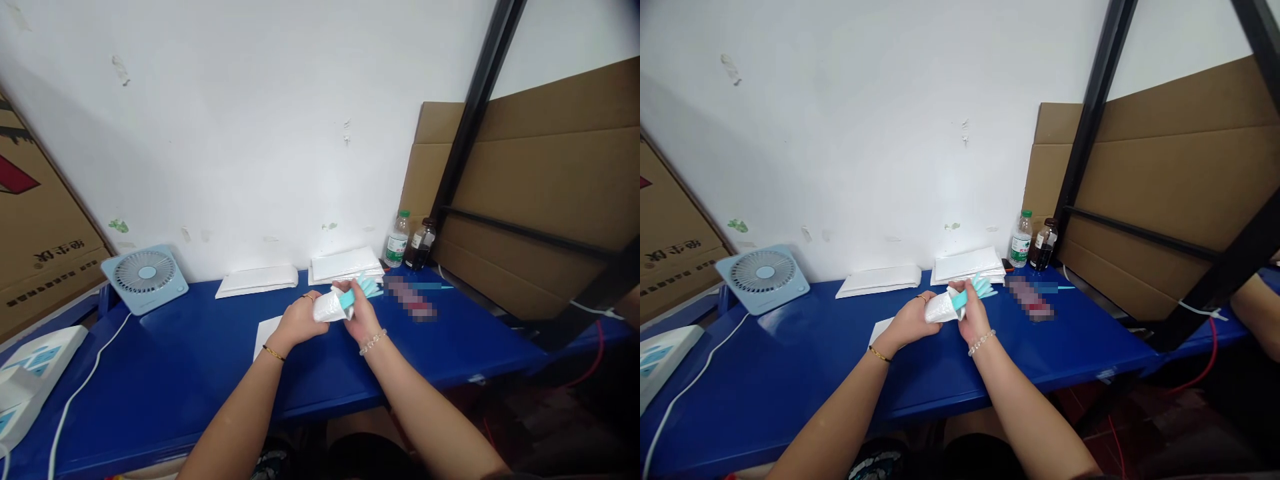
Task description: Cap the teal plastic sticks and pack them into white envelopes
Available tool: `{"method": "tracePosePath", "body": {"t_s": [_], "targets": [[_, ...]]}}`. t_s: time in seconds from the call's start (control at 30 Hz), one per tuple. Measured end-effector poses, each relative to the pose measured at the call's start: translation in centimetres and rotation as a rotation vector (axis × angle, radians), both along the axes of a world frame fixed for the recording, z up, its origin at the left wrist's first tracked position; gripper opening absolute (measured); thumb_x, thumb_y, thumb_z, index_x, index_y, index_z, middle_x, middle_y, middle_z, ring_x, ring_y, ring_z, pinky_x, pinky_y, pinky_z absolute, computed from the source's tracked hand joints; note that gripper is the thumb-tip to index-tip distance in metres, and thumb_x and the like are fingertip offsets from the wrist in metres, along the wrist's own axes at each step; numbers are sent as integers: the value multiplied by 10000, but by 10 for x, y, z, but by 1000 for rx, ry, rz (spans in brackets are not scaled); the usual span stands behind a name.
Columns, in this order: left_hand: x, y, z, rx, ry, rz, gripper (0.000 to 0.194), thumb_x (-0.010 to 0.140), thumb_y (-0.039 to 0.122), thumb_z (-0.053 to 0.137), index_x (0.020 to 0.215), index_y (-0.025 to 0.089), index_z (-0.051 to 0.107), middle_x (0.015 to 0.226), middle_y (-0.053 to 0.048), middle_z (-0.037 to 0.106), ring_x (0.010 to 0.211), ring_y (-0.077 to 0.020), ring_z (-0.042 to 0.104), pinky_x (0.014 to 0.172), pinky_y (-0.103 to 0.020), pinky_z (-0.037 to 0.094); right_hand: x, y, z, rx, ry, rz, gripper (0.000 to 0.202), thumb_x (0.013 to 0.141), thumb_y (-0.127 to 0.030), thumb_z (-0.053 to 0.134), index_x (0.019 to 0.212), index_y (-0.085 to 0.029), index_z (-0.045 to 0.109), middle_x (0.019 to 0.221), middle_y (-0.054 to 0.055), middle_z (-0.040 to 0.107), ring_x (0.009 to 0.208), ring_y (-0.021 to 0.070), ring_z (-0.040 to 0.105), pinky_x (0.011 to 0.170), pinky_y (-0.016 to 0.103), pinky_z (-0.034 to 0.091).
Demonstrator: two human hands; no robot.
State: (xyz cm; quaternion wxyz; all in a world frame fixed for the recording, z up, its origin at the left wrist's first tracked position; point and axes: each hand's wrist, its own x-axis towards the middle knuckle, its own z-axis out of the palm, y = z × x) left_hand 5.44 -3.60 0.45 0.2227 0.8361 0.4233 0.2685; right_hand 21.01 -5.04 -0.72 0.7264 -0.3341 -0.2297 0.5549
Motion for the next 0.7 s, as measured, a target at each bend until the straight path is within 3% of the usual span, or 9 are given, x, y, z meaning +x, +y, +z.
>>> {"method": "tracePosePath", "body": {"t_s": [0.1,0.2,0.33,0.43,0.57,0.7], "targets": [[-1,0,0,-35,-112,-12,458,613,246,674,1049,209,539,869,-24,634,731,-198,603,596,-254,395,-7,-5,17,-9,-277,194,387,701,-492,682,915,-171,662,890,59,692,867,231,629,762,329,470],[-1,0,9,-49,-271,44,445,642,249,670,1057,198,519,883,-21,639,748,-186,603,633,-260,420,-7,-4,51,45,-498,323,461,660,-414,747,1040,-183,628,943,63,672,921,230,601,833,341,431],[-2,1,24,29,-544,128,509,671,268,680,1125,191,462,1027,-51,616,881,-189,590,756,-286,443,-6,-3,108,158,-636,332,531,660,-365,757,1129,-215,561,992,40,626,967,209,560,877,339,401],[-2,2,28,63,-709,88,557,682,268,688,1166,191,424,1142,-76,566,1004,-199,558,857,-308,429,-12,-6,136,236,-696,350,480,713,-409,703,1132,-233,548,1040,36,605,989,206,541,888,347,396],[-3,1,27,48,-810,4,661,658,257,714,1225,192,382,1231,-101,502,1108,-223,509,941,-337,397,-23,-12,144,279,-789,359,393,799,-424,594,1143,-240,548,1148,42,579,1102,216,488,953,371,366],[-10,-3,28,-70,-843,-72,885,580,281,788,1329,205,322,1298,-118,464,1182,-262,460,993,-348,361,-27,-14,141,319,-799,381,431,743,-178,555,1165,-265,549,1276,24,519,1160,217,475,997,397,364]]}}
